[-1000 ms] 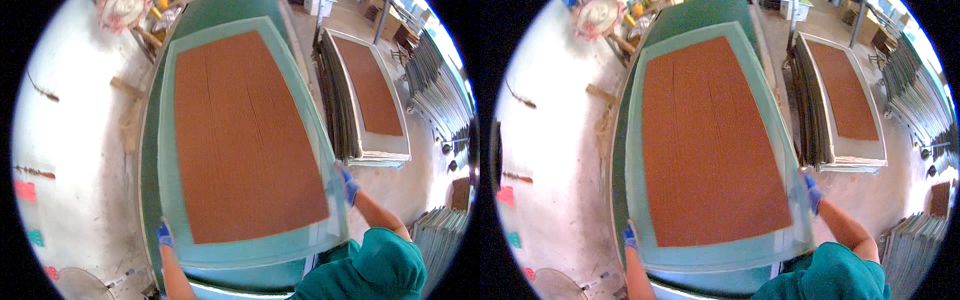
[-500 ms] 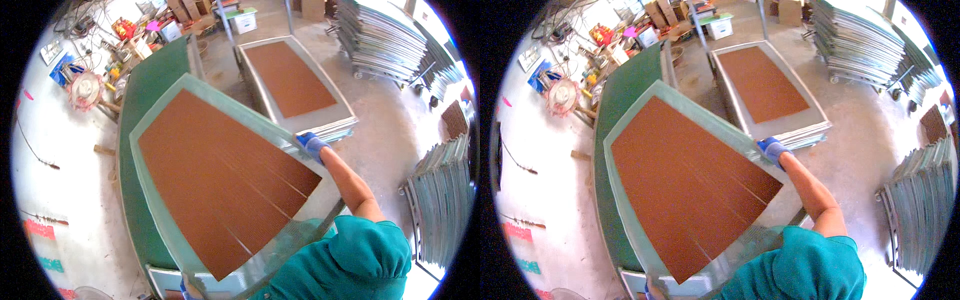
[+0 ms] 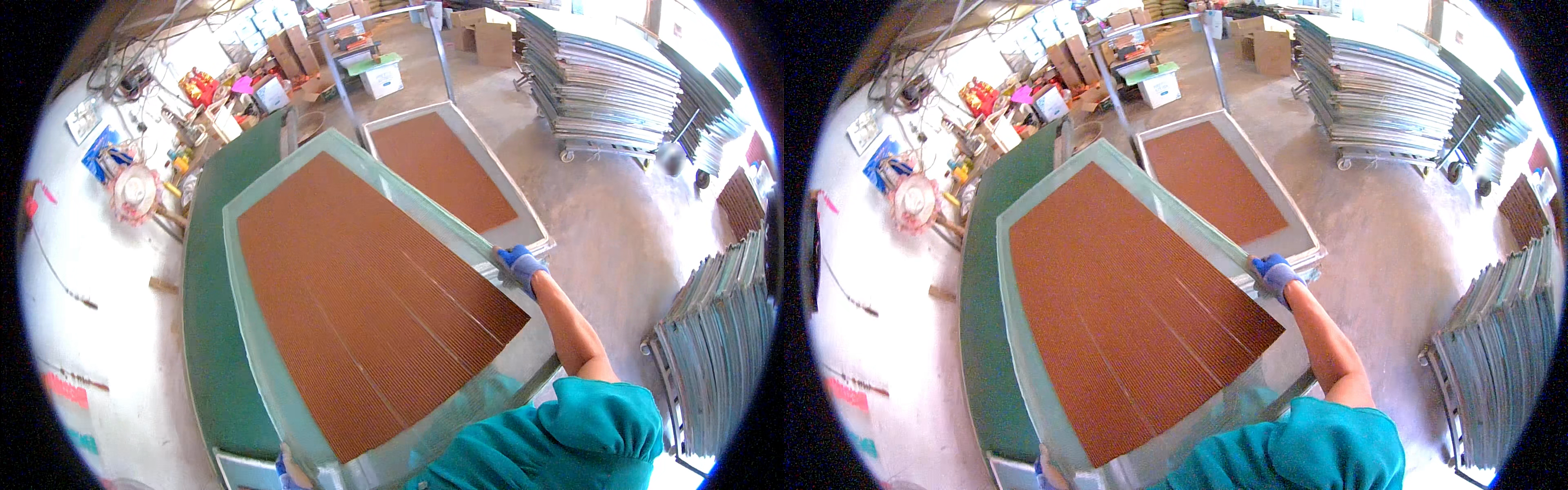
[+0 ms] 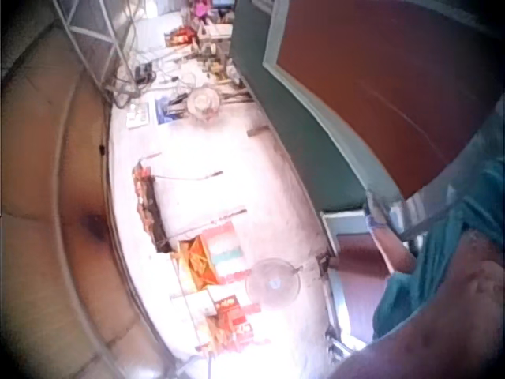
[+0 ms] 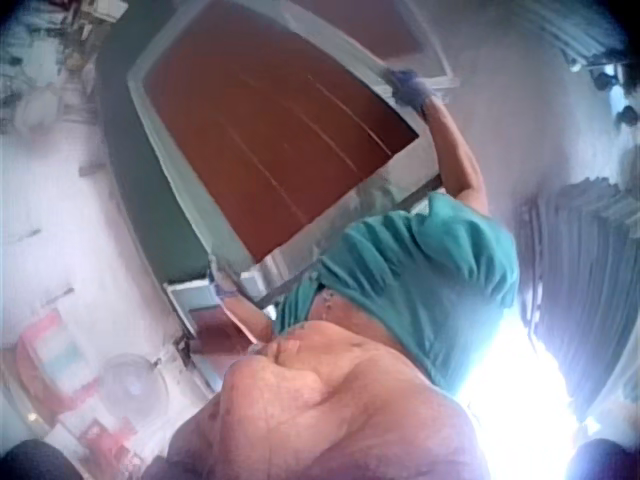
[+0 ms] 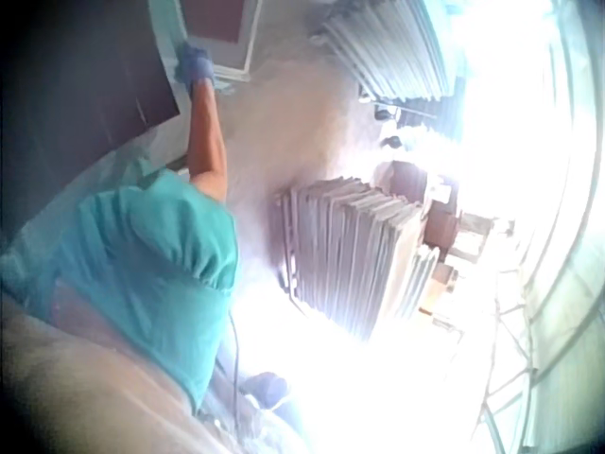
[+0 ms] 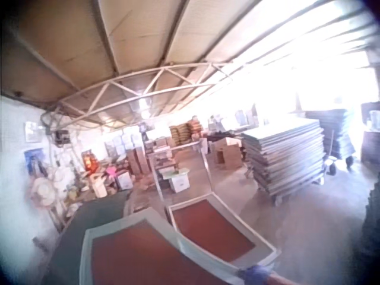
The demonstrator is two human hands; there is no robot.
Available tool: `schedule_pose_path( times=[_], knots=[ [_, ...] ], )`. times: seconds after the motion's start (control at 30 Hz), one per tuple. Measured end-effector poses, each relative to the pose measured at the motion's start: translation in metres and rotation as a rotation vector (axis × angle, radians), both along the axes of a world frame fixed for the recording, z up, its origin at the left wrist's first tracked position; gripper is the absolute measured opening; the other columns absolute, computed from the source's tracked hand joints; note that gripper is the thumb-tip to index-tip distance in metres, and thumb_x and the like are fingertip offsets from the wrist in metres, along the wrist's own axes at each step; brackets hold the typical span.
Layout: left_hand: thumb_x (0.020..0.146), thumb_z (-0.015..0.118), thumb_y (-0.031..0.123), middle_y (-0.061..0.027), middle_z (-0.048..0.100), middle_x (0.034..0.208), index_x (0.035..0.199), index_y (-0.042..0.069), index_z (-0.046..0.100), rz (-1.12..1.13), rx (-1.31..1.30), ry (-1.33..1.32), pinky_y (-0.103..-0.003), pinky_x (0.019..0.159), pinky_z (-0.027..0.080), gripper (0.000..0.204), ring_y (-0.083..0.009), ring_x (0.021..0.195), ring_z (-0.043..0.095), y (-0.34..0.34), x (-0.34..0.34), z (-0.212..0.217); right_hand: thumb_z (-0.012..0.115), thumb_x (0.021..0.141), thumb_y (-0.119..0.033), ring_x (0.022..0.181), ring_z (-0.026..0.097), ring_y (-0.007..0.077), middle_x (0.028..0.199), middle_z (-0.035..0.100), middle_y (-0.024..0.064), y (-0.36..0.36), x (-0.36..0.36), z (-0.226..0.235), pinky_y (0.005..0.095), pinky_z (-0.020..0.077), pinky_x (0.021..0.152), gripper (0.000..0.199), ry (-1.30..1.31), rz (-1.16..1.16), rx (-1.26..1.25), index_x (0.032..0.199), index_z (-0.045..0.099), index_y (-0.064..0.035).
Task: The person repeatedly picks up rectangular frames and places them onto a conveyor belt. They then pick up small brown rectangular pieces and arrange them inside the frames. The person continues this cycle of placing frames and arranging pieces throughout the video.
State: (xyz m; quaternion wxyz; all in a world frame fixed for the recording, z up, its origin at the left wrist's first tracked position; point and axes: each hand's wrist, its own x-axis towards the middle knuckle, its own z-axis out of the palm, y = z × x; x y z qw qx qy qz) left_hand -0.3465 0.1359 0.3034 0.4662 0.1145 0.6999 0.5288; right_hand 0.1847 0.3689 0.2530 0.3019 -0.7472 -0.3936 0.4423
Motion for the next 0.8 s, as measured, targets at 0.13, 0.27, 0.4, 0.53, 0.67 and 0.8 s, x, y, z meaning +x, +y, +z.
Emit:
schedule_pose_path(
  times=[0.13,0.27,0.4,0.53,0.67,0.8],
  knots=[
    [0.082,0.049,0.04,-0.0088,0.052,0.109,0.107,0.007,0.052,-0.125,0.015,0.026,-0.033,0.083,0.041,0.042,-0.0207,0.103,0.047,0.124,0.065,0.003,0.045,0.08,-0.051,0.049,0.055,0.0205,0.057,0.055,0.0119,0.061,0.083,0.0,0.0342,0.0437,0.046,0.053,0.088,-0.174,0.002,0.071,0.059,-0.0005],
    [0.082,0.048,0.041,-0.0106,0.052,0.106,0.114,0.005,0.047,-0.367,0.072,0.226,-0.036,0.08,0.042,0.048,-0.0226,0.093,0.05,0.295,0.138,-0.01,0.051,0.077,-0.047,0.043,0.05,0.0186,0.055,0.051,0.0091,0.155,0.176,-0.007,0.033,0.0395,0.041,0.047,-0.126,-0.287,0.015,0.063,0.056,-0.0029],
    [0.081,0.05,0.038,-0.0106,0.055,0.101,0.11,0.0,0.051,-0.36,0.176,0.321,-0.035,0.08,0.04,0.048,-0.0229,0.088,0.052,0.428,0.209,-0.03,0.056,0.075,-0.039,0.043,0.047,0.0171,0.055,0.052,0.0083,0.244,0.259,-0.007,0.0336,0.037,0.04,0.041,0.085,-0.466,-0.033,0.063,0.056,-0.0002],
    [0.082,0.049,0.037,-0.0099,0.056,0.099,0.106,-0.001,0.054,-0.633,0.061,0.231,-0.034,0.082,0.038,0.045,-0.0223,0.09,0.052,0.546,0.232,-0.063,0.057,0.074,-0.04,0.043,0.047,0.0182,0.055,0.052,0.0084,0.323,0.316,-0.02,0.0349,0.0371,0.042,0.041,-0.03,-0.461,-0.097,0.064,0.058,0.0001],
    [0.084,0.045,0.039,-0.0102,0.056,0.1,0.107,-0.002,0.054,-0.661,-0.029,0.072,-0.034,0.081,0.038,0.048,-0.0223,0.091,0.052,0.613,0.256,-0.119,0.057,0.074,-0.042,0.043,0.047,0.0184,0.055,0.052,0.0084,0.381,0.359,-0.049,0.0358,0.0382,0.044,0.042,-0.119,-0.471,-0.159,0.063,0.058,-0.001],
    [0.086,0.04,0.04,-0.0108,0.055,0.105,0.111,-0.002,0.051,-0.507,-0.119,-0.142,-0.035,0.084,0.039,0.05,-0.0228,0.095,0.051,0.616,0.28,-0.162,0.055,0.075,-0.045,0.046,0.049,0.0177,0.056,0.053,0.0079,0.397,0.382,-0.084,0.0347,0.0399,0.046,0.045,-0.035,-0.541,-0.178,0.067,0.061,-0.0008]
  ],
)
